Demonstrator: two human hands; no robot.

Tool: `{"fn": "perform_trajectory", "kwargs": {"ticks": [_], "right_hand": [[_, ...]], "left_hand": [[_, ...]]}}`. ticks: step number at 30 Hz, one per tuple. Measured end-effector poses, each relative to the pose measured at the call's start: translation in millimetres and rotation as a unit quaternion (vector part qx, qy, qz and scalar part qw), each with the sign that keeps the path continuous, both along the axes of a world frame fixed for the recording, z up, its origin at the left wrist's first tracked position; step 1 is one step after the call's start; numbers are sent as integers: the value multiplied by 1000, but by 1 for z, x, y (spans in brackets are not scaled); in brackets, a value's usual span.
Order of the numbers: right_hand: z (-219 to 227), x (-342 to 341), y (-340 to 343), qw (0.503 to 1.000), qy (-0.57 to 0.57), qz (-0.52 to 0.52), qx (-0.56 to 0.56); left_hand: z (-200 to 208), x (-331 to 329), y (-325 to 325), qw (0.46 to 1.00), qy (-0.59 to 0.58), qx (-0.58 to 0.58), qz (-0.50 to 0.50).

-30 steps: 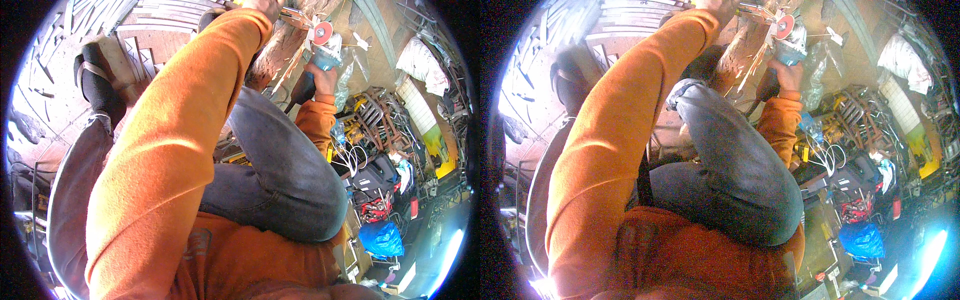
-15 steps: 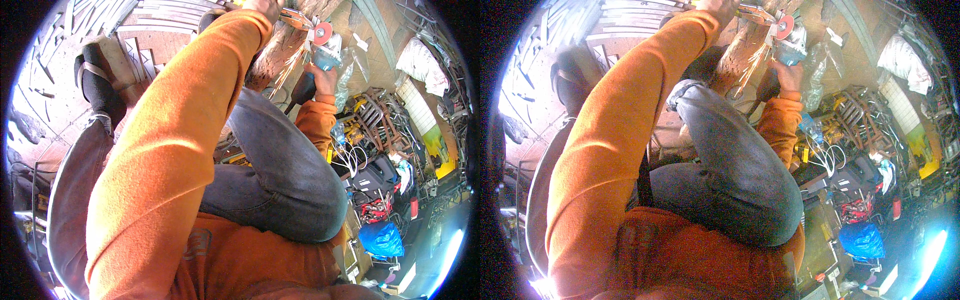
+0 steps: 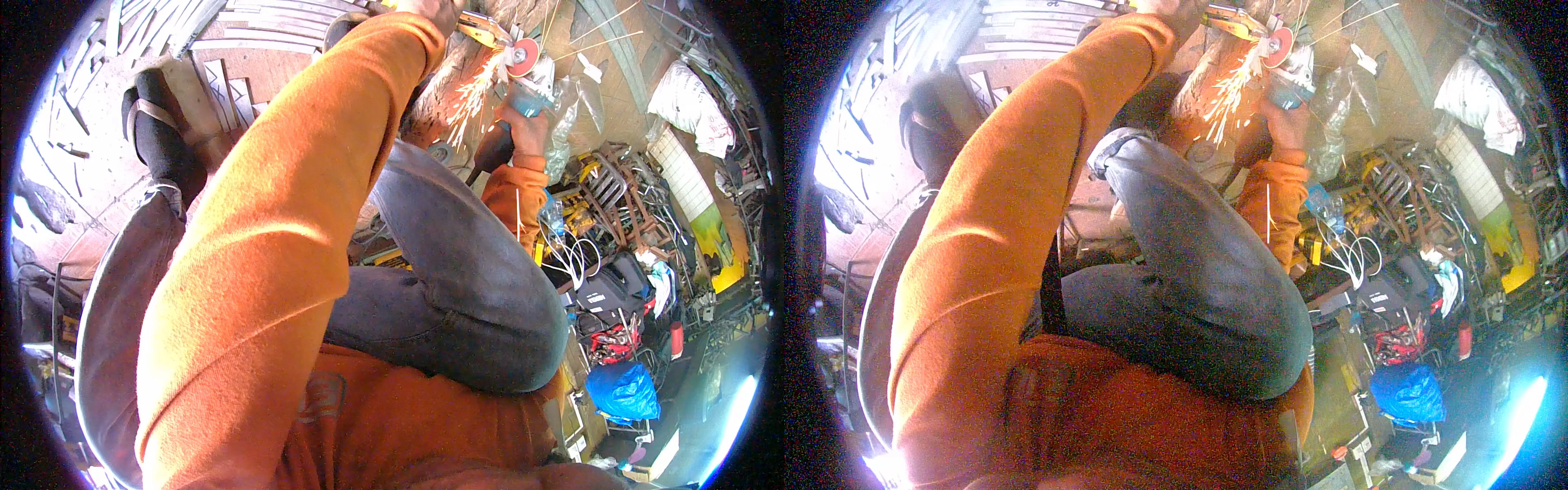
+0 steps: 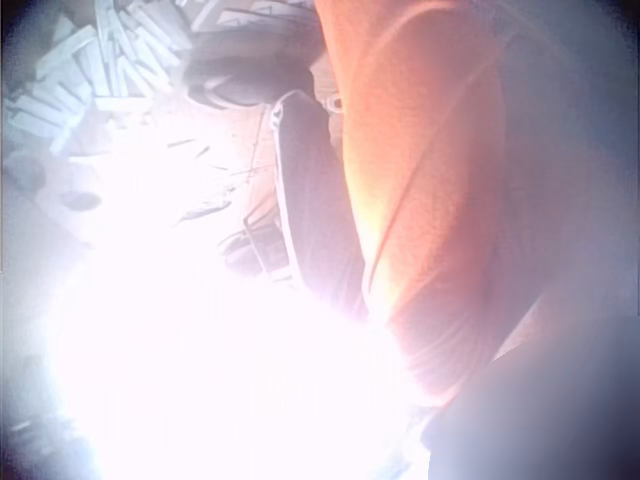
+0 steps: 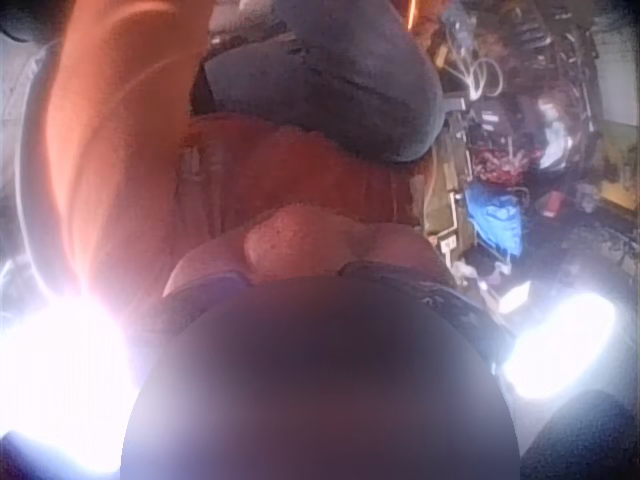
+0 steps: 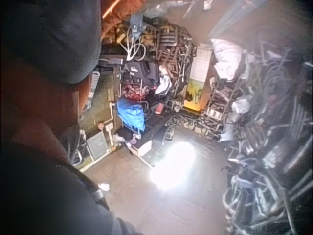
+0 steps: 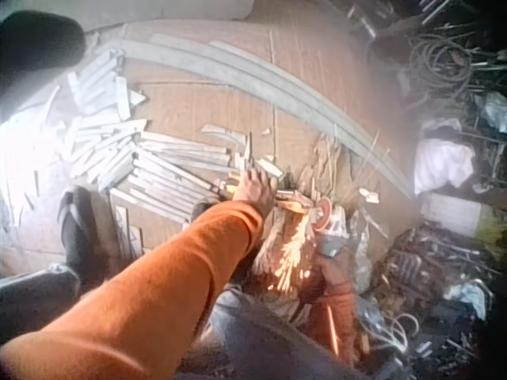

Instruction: The person sits on the floor and uses pliers to hold a metal strip while cutting it with an angle grinder. They repeat this process multiple times, creating small metal pieces that accumulate on the floor.

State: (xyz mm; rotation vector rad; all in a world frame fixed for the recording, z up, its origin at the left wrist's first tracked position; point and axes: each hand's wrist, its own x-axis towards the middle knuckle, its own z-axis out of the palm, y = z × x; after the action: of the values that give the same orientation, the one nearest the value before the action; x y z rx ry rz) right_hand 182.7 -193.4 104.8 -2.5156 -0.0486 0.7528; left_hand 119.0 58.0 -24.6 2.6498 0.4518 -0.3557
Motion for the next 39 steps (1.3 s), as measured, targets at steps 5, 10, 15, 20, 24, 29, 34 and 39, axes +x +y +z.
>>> {"fn": "perform_trajectory", "kwargs": {"ticks": [5,10,15,20,24,29,34,39], "right_hand": [[-2,1,2,997,-46,16,-60],[0,4,2,999,-19,15,-34],[1,2,7,999,-25,13,-29],[2,-1,9,999,-25,-27,-33],[3,2,5,999,-6,-9,-31],[-2,3,1,997,-20,-2,-78],[-2,2,0,999,6,-29,-44],[-6,4,-3,999,-42,9,-32]], "left_hand": [[0,0,1,1000,3,0,-9],[-1,0,3,1000,1,-2,-5],[0,0,1,1000,-1,10,-6],[0,1,0,1000,0,1,2],[-2,1,-1,1000,-4,-2,4],[-1,1,0,1000,-8,12,-2],[1,0,1,1000,-4,6,-5],[1,-1,0,1000,-13,5,2]]}}
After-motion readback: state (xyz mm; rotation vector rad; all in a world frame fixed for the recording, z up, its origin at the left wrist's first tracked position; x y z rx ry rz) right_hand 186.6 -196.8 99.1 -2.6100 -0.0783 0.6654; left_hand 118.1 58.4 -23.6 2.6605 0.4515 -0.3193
